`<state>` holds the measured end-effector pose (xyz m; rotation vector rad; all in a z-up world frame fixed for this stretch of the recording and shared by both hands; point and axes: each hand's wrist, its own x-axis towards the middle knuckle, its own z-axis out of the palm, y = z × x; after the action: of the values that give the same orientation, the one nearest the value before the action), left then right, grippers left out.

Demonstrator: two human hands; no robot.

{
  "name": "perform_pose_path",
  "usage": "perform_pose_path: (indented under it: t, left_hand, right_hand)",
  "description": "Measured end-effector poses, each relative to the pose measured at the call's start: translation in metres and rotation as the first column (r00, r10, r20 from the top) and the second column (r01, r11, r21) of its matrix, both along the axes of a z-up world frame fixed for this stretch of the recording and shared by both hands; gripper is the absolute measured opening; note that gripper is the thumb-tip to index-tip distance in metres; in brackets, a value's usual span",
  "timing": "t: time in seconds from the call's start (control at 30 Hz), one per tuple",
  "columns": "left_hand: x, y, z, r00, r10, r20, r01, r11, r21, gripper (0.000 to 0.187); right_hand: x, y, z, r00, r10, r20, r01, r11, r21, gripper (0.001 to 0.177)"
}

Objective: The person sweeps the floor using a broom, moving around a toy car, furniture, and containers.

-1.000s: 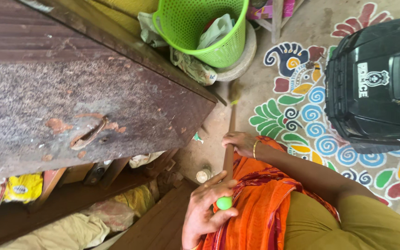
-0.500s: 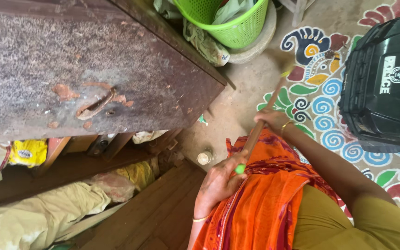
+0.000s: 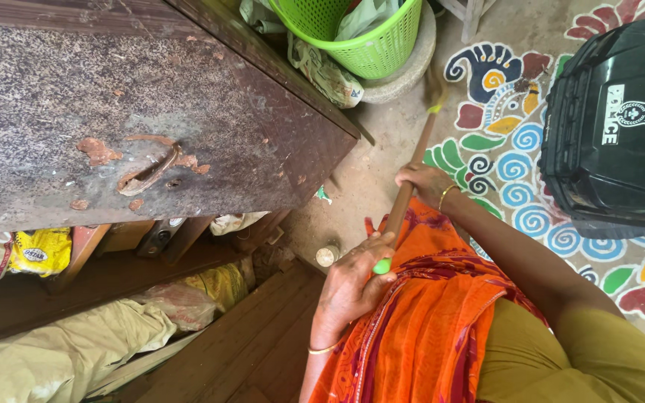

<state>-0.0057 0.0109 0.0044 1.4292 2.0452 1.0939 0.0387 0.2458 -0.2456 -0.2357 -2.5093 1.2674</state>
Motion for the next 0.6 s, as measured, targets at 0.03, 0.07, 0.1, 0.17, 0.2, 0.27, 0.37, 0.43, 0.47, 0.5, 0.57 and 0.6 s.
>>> perform_pose_path:
  t: [0.03,0.07,0.1,0.17,0.2,0.27,0.37,0.43,0.47,0.5,0.57,0.6]
  left_hand:
    - [0.002,0.002,-0.003,1.0,0.0,-0.001,0.0,1.0,0.0,0.036]
    - [0.004,0.005,-0.006,0.999,0.003,-0.041,-0.004,0.999,-0.045,0.038]
    - [0.005,0.007,-0.008,0.997,0.003,-0.081,-0.011,0.996,-0.09,0.04]
    - [0.008,0.007,-0.012,0.997,0.035,-0.062,-0.043,0.99,-0.136,0.04]
    - [0.009,0.006,-0.014,0.997,0.063,-0.04,-0.069,0.981,-0.182,0.04]
    - [0.01,0.009,-0.024,0.997,0.076,-0.026,-0.079,0.986,-0.147,0.039]
    - [0.013,0.008,-0.039,0.994,0.105,0.021,-0.102,0.988,-0.119,0.037]
    - [0.01,0.008,-0.047,0.991,0.12,0.053,-0.113,0.986,-0.123,0.036]
    - [0.007,0.007,-0.049,0.997,0.075,0.037,-0.072,0.995,-0.062,0.033]
    - [0.005,0.007,-0.048,0.999,0.03,0.018,-0.03,1.0,-0.002,0.031]
    - [0.002,0.002,-0.037,1.0,0.001,-0.011,-0.001,0.999,0.032,0.033]
    - [0.0,0.0,-0.028,0.999,-0.024,-0.045,0.027,0.998,0.065,0.034]
  right_hand:
    - [0.0,-0.001,-0.005,0.999,0.021,0.024,-0.02,0.998,-0.052,0.017]
    - [0.0,0.0,-0.011,1.0,0.023,0.021,-0.022,0.999,-0.05,0.017]
    - [0.001,0.001,-0.018,0.998,0.015,0.062,-0.015,1.0,-0.001,0.016]
    - [0.008,0.007,-0.031,0.995,0.009,0.102,-0.014,0.999,0.043,0.016]
    - [0.014,0.011,-0.037,0.986,0.001,0.168,-0.012,0.998,0.066,0.019]
    - [0.021,0.02,-0.043,0.972,-0.01,0.235,-0.012,0.996,0.09,0.022]
    - [0.033,0.031,-0.039,0.944,-0.056,0.324,0.018,0.993,0.12,0.017]
    - [0.038,0.035,-0.027,0.969,-0.151,0.197,0.115,0.976,0.185,0.019]
    - [0.04,0.036,-0.02,0.968,-0.154,0.2,0.117,0.976,0.186,0.019]
    - [0.04,0.034,-0.013,0.975,-0.159,0.157,0.128,0.973,0.192,0.017]
    - [0.036,0.028,0.001,0.979,-0.166,0.116,0.141,0.97,0.196,0.015]
    - [0.034,0.023,0.007,0.986,-0.159,0.049,0.149,0.975,0.166,0.016]
